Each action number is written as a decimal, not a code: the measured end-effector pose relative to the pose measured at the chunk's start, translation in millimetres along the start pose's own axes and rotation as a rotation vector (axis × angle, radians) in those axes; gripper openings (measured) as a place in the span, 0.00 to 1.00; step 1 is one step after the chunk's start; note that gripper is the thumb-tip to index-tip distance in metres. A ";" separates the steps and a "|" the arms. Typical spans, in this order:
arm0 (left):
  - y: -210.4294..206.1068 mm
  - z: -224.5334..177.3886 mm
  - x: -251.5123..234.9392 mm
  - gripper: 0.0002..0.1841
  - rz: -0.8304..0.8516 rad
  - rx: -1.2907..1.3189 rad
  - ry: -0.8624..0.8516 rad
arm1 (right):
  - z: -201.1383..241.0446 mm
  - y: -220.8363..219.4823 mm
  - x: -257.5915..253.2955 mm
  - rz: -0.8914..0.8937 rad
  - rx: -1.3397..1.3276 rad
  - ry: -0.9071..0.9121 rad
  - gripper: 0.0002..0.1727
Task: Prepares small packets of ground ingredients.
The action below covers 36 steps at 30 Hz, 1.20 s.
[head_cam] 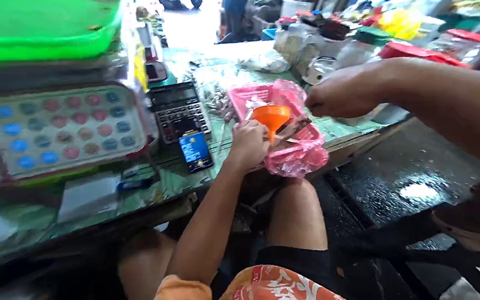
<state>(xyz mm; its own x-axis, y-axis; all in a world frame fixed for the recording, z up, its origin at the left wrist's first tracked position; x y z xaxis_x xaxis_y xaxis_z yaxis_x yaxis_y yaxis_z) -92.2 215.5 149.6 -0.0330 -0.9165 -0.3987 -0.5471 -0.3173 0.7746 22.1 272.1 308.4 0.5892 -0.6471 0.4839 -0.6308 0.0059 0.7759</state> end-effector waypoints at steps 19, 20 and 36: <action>29.8 -14.3 10.4 0.16 -0.147 0.170 -0.038 | 21.5 25.4 -0.1 0.003 0.060 0.008 0.12; 30.4 -16.2 9.6 0.17 -0.138 0.191 -0.039 | 23.8 25.6 1.4 0.007 0.054 -0.002 0.12; 4.5 -2.0 -20.2 0.06 -0.085 0.486 0.027 | -24.2 -17.7 10.1 -0.125 -0.232 0.059 0.14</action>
Point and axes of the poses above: each hand's wrist, its own x-axis away from the middle knuckle, its own y-axis out of the back of the hand, z = x × y, the point moved 6 cm from there along -x, towards the middle knuckle, and after that the axes turned 6 degrees about -y, right-handed, at the moved point
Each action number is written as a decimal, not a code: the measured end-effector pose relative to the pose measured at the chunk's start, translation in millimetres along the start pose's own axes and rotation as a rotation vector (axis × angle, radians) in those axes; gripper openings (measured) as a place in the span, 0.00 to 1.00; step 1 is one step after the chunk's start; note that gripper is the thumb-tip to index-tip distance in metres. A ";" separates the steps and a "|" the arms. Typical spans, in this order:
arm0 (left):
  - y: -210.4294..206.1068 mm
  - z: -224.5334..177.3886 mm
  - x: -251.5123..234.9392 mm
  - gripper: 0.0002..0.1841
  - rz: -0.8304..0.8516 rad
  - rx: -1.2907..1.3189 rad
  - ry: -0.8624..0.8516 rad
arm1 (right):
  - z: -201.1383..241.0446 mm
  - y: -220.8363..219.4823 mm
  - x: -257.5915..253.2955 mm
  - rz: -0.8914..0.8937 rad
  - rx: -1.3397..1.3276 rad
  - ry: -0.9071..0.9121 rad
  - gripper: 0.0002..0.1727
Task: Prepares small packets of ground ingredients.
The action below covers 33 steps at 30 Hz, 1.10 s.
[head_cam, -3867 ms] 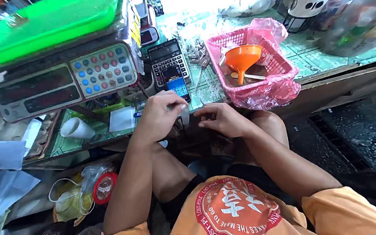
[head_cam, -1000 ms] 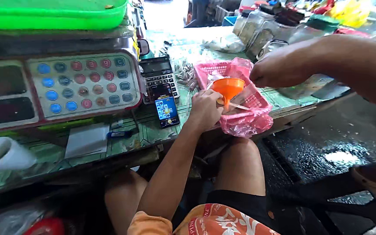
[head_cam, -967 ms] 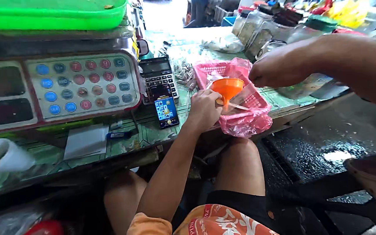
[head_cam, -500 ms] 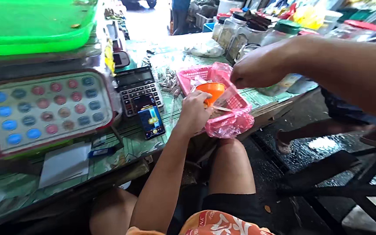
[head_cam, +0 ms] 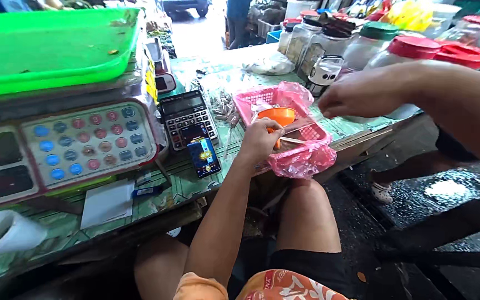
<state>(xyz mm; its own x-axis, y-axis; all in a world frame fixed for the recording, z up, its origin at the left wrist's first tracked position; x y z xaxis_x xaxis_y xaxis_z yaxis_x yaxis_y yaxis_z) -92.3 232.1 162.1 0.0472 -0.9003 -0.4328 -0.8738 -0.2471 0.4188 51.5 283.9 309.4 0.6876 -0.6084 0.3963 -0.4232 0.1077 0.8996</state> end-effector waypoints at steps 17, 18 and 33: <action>110.9 -212.9 39.6 0.10 0.112 -0.722 -0.254 | 121.9 -155.3 6.7 -0.380 -1.521 0.579 0.12; 119.0 -218.9 42.3 0.11 0.124 -0.781 -0.222 | 131.1 -151.4 2.1 -0.386 -1.518 0.610 0.10; 193.1 -248.9 128.1 0.04 -0.095 -0.743 -0.150 | 251.7 -160.7 -10.3 -0.058 -1.750 0.985 0.16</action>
Point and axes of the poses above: each hand's wrist, its own x-axis away from the middle knuckle, its own y-axis out of the back of the hand, z = x × y, the point moved 6 cm from there along -x, towards the middle knuckle, and after that the axes turned 6 degrees about -y, right-handed, at the moved point
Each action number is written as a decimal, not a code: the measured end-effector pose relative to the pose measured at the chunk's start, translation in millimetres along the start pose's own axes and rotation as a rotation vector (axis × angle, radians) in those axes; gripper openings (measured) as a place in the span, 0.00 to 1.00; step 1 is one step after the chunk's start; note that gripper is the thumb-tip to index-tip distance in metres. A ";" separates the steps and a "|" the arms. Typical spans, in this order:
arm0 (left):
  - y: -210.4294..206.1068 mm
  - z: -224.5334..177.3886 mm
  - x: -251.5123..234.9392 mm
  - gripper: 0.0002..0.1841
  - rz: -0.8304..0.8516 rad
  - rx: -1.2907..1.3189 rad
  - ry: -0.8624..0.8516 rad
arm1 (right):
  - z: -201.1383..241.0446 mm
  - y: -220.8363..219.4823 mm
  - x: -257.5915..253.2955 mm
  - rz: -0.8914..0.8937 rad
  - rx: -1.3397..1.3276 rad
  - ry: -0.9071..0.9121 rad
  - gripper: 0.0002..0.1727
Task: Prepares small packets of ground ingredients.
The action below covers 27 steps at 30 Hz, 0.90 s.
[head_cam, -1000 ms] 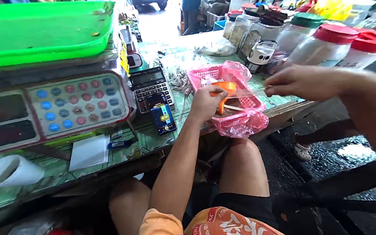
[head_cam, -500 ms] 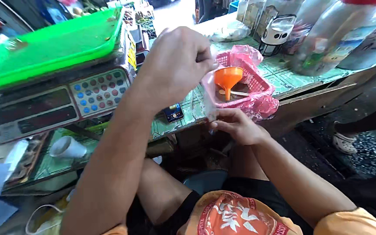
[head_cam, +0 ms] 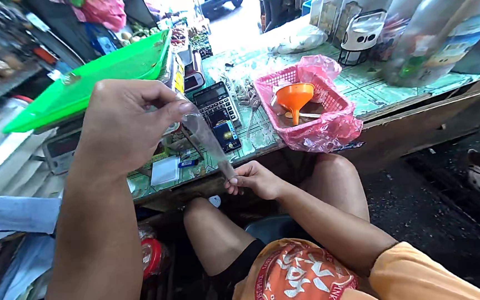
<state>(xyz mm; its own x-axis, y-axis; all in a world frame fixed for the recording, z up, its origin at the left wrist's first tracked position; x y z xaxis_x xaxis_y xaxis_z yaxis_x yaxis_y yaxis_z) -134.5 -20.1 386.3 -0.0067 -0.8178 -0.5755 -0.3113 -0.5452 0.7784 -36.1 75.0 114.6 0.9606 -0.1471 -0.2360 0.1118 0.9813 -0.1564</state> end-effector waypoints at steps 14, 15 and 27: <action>11.7 -2.1 4.2 0.02 0.085 0.078 0.021 | -11.4 36.5 -1.8 -0.073 0.338 -0.240 0.18; 7.8 0.1 4.6 0.02 0.104 0.152 -0.007 | -8.1 42.8 0.7 -0.103 0.350 -0.242 0.17; -20.9 3.3 0.4 0.04 0.248 -0.030 0.041 | 94.1 32.3 -38.5 0.024 0.620 0.043 0.12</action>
Point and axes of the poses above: each hand's wrist, its own x-axis away from the middle knuckle, its own y-axis out of the back of the hand, z = x × y, the point moved 6 cm from there along -x, towards the middle knuckle, and after that the axes turned 6 degrees about -y, right-handed, at the moved point
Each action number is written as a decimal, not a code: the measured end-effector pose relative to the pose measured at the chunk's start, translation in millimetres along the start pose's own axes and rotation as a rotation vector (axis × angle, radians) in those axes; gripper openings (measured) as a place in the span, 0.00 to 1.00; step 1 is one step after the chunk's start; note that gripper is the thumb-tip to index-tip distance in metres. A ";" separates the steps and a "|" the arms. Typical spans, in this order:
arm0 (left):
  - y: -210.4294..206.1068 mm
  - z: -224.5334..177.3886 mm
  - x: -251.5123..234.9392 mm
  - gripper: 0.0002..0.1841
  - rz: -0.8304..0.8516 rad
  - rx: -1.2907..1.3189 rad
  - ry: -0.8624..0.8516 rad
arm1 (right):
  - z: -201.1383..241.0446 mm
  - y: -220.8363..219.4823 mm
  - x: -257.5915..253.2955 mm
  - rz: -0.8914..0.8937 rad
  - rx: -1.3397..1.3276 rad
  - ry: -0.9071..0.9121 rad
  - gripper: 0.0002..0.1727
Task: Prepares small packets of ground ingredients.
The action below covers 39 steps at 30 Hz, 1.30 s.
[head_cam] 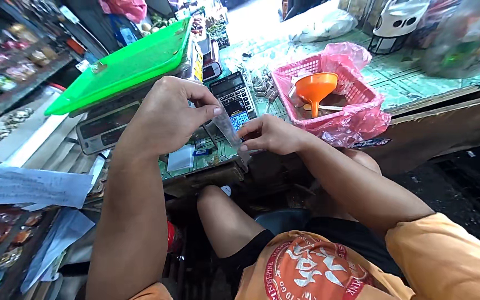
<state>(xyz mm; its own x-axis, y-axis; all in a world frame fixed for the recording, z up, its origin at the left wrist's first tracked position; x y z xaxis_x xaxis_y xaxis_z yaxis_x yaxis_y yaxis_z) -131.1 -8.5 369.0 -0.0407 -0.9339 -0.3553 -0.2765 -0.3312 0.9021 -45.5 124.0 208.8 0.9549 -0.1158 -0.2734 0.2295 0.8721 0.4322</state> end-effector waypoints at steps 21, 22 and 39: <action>-102.8 22.9 38.9 0.04 -0.111 -0.001 0.032 | -107.7 -64.5 67.6 -0.160 -0.137 -0.264 0.16; -118.2 23.2 47.1 0.05 -0.106 0.022 0.036 | -117.4 -65.2 83.4 -0.210 -0.233 -0.348 0.17; -300.6 -10.3 194.0 0.07 -0.086 0.374 0.261 | -172.0 -180.7 112.1 -0.202 -1.639 -1.050 0.21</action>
<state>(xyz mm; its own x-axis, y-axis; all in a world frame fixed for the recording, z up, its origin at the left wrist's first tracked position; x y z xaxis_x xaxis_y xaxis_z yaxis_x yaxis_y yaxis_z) -46.0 -91.5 31.3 0.2270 -0.9237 -0.3087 -0.5977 -0.3824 0.7047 -12.3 35.2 -47.7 0.7983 0.0948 0.5947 0.5552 0.2669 -0.7878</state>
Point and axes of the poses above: each hand's wrist, its own x-axis away from the middle knuckle, its own y-axis out of the back of the hand, z = x × y, the point moved 6 cm from there along -x, towards the middle knuckle, and after that the axes turned 6 degrees about -y, right-handed, at the moved point
